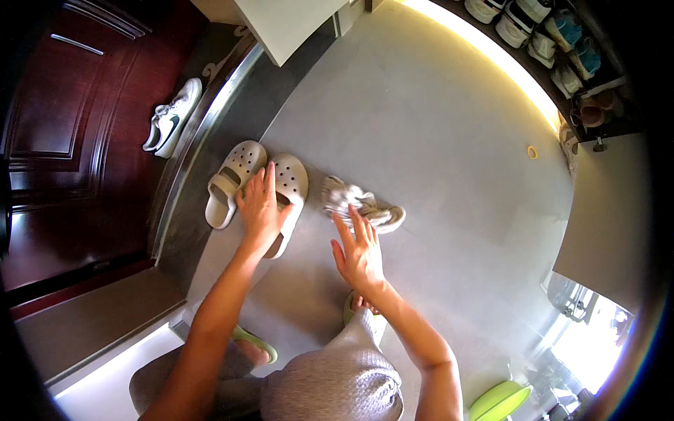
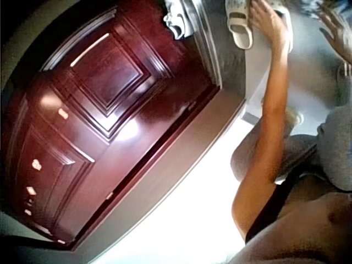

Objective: The person cleans a pair of clogs using a cloth, then places them into a shoe cabinet and wipes a section of the floor.

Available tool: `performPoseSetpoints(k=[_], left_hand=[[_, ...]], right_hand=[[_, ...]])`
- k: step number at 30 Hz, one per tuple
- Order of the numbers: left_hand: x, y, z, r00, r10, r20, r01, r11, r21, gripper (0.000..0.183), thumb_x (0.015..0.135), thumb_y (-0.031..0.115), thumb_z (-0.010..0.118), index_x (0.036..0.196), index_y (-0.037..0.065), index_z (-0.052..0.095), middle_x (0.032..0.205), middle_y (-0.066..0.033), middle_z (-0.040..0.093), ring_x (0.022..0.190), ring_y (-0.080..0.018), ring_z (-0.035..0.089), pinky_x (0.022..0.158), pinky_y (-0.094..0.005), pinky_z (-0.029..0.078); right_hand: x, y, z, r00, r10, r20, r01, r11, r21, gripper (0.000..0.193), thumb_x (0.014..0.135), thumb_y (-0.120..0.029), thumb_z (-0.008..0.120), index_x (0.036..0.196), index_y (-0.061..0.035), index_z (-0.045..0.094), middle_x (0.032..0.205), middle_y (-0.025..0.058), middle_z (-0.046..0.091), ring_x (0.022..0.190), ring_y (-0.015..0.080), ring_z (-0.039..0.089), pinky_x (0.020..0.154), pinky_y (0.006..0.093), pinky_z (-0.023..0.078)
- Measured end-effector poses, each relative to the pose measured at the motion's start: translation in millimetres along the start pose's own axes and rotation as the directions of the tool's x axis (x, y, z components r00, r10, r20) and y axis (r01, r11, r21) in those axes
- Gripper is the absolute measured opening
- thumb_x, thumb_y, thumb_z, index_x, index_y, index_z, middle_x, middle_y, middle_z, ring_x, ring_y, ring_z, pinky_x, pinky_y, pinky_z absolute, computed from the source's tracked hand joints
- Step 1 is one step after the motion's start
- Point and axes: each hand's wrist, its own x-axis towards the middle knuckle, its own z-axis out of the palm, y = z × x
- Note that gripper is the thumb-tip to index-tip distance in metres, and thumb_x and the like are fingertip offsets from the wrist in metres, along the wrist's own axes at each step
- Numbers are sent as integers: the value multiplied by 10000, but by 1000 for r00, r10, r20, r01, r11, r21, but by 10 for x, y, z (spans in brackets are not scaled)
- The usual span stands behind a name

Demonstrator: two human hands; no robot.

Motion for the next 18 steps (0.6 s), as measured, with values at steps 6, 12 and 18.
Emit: performPoseSetpoints(k=[6, 12, 18], left_hand=[[-55, 74, -166, 934, 234, -272, -288, 941, -178, 606, 812, 174, 730, 1359, 78, 487, 1329, -135, 528, 1296, -331, 436, 1057, -475, 321], [-190, 232, 19, 928, 228, -294, -320, 892, -318, 396, 840, 127, 687, 1219, 53, 600, 1105, -91, 618, 1060, -263, 559, 922, -427, 411], [-138, 362, -34, 923, 196, -330, -327, 853, -407, 292, 850, 33, 657, 1141, 44, 630, 963, -108, 659, 914, -296, 611, 821, -394, 472]], right_hand=[[-275, 341, -203, 979, 94, -181, -100, 995, -24, 153, 791, -26, 677, 942, -46, 662, 991, 108, 662, 912, 311, 600, 805, 426, 484], [312, 507, 81, 968, 55, -244, -86, 989, -117, 220, 801, -209, 734, 949, -73, 645, 961, 85, 632, 904, 300, 571, 799, 418, 454], [482, 531, 12, 980, 111, -166, -60, 956, 286, 169, 798, -150, 729, 883, -26, 652, 928, 108, 632, 904, 326, 580, 781, 401, 472]])
